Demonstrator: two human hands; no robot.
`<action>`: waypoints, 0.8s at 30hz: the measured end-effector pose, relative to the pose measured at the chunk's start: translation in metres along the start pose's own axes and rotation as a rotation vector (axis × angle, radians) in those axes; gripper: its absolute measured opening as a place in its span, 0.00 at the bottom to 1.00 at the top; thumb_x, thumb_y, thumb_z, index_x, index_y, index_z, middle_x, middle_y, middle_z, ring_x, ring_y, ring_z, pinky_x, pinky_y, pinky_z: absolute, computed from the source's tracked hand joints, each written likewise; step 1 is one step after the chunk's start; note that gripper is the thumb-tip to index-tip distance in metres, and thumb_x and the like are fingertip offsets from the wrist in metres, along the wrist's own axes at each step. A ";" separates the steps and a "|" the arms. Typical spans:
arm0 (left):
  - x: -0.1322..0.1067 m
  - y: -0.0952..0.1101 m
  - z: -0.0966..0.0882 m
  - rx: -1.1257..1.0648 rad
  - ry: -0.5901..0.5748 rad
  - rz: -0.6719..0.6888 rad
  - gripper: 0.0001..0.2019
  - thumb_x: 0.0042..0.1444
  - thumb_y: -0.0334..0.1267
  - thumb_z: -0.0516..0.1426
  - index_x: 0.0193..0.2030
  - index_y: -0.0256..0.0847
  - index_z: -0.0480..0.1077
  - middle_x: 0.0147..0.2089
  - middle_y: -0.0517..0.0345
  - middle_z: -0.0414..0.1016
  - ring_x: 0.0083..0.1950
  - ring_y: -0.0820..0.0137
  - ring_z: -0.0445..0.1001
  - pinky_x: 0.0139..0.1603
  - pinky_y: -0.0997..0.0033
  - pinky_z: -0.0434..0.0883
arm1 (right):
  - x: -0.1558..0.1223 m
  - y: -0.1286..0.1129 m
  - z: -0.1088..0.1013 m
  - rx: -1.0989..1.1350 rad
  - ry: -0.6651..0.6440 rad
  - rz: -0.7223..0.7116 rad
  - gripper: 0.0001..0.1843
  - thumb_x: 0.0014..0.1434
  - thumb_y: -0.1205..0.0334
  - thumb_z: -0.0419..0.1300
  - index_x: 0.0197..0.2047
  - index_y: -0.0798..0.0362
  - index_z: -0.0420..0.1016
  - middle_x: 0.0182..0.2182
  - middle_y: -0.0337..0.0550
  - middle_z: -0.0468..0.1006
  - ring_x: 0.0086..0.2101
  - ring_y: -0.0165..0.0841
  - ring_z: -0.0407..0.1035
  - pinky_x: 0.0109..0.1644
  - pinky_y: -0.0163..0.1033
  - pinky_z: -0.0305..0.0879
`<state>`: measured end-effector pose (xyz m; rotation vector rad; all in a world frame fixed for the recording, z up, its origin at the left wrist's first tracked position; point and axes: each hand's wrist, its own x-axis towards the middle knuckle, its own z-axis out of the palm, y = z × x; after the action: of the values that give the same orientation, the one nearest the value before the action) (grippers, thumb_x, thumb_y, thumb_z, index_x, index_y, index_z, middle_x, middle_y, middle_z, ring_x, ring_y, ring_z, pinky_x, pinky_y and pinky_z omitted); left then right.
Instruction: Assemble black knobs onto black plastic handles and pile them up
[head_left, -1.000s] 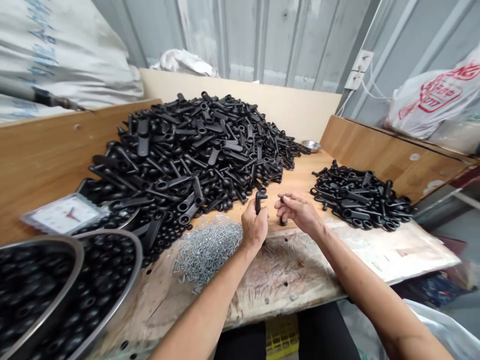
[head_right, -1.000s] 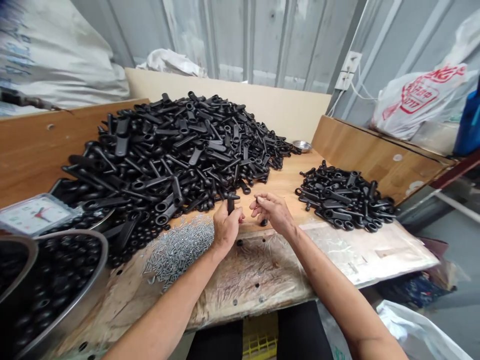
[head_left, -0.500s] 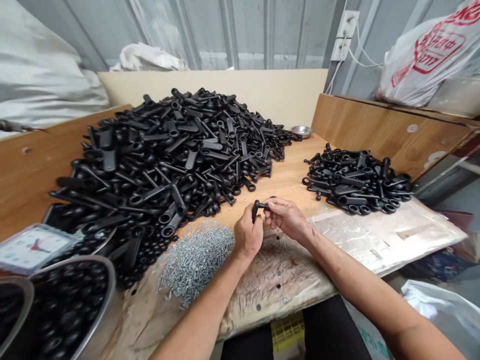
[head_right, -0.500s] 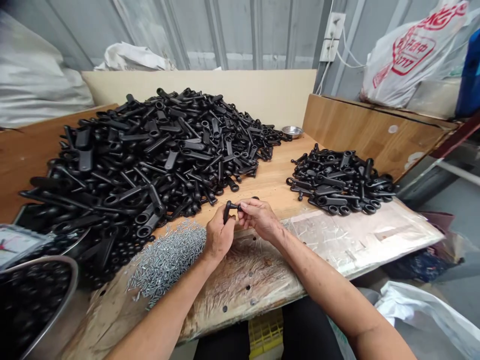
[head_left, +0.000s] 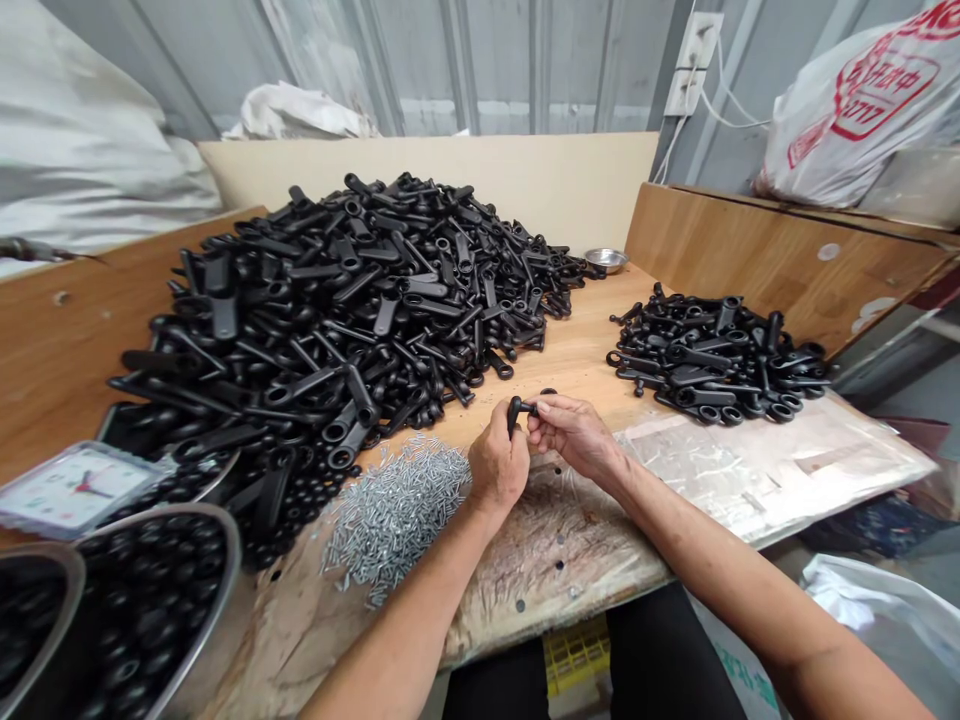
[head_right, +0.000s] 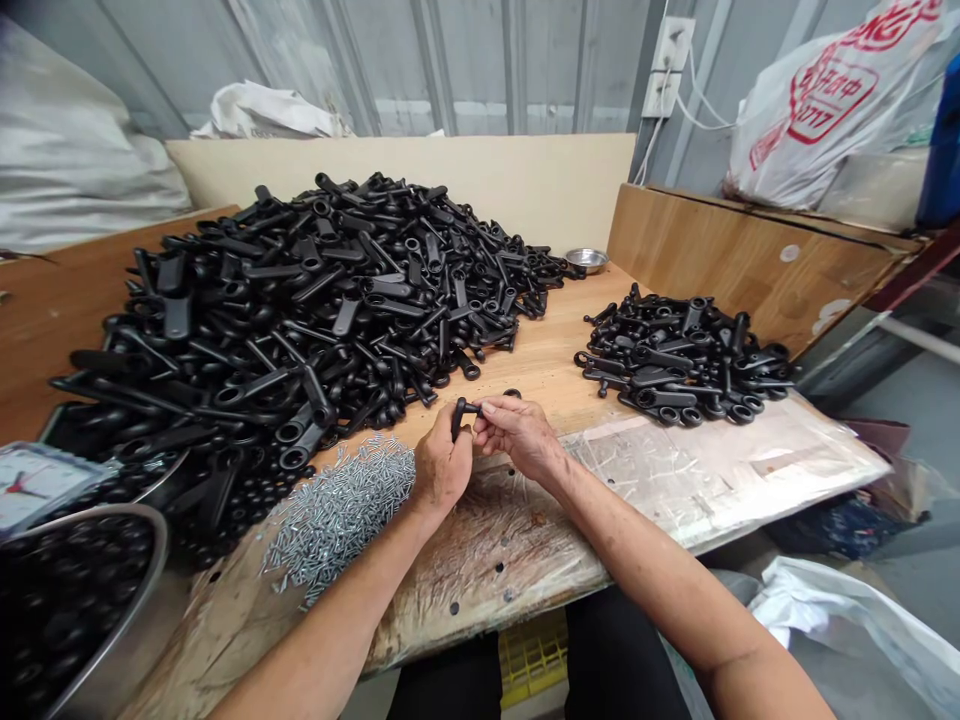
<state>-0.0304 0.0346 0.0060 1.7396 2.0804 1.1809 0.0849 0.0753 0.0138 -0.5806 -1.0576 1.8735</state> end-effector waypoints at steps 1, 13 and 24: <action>0.000 0.000 0.001 0.014 0.002 0.004 0.15 0.54 0.34 0.47 0.47 0.42 0.65 0.34 0.56 0.74 0.33 0.68 0.72 0.33 0.74 0.64 | 0.000 0.000 0.000 -0.010 0.002 -0.002 0.12 0.47 0.60 0.63 0.33 0.60 0.73 0.20 0.40 0.72 0.19 0.26 0.66 0.20 0.28 0.63; -0.007 -0.001 0.008 0.189 0.002 0.120 0.19 0.53 0.30 0.45 0.53 0.38 0.60 0.33 0.52 0.73 0.34 0.65 0.73 0.34 0.71 0.65 | -0.010 0.001 0.003 -0.305 0.147 -0.147 0.14 0.51 0.55 0.58 0.22 0.57 0.68 0.16 0.35 0.65 0.14 0.22 0.57 0.14 0.27 0.52; -0.015 0.004 0.011 0.229 -0.092 0.073 0.18 0.53 0.32 0.46 0.52 0.38 0.58 0.29 0.54 0.73 0.30 0.65 0.73 0.30 0.72 0.64 | -0.001 0.005 -0.005 -0.132 0.149 0.021 0.12 0.46 0.56 0.60 0.24 0.56 0.66 0.15 0.33 0.66 0.12 0.22 0.58 0.12 0.26 0.48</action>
<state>-0.0168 0.0267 -0.0040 1.9437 2.1867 0.8893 0.0866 0.0748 0.0068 -0.7981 -1.0858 1.7577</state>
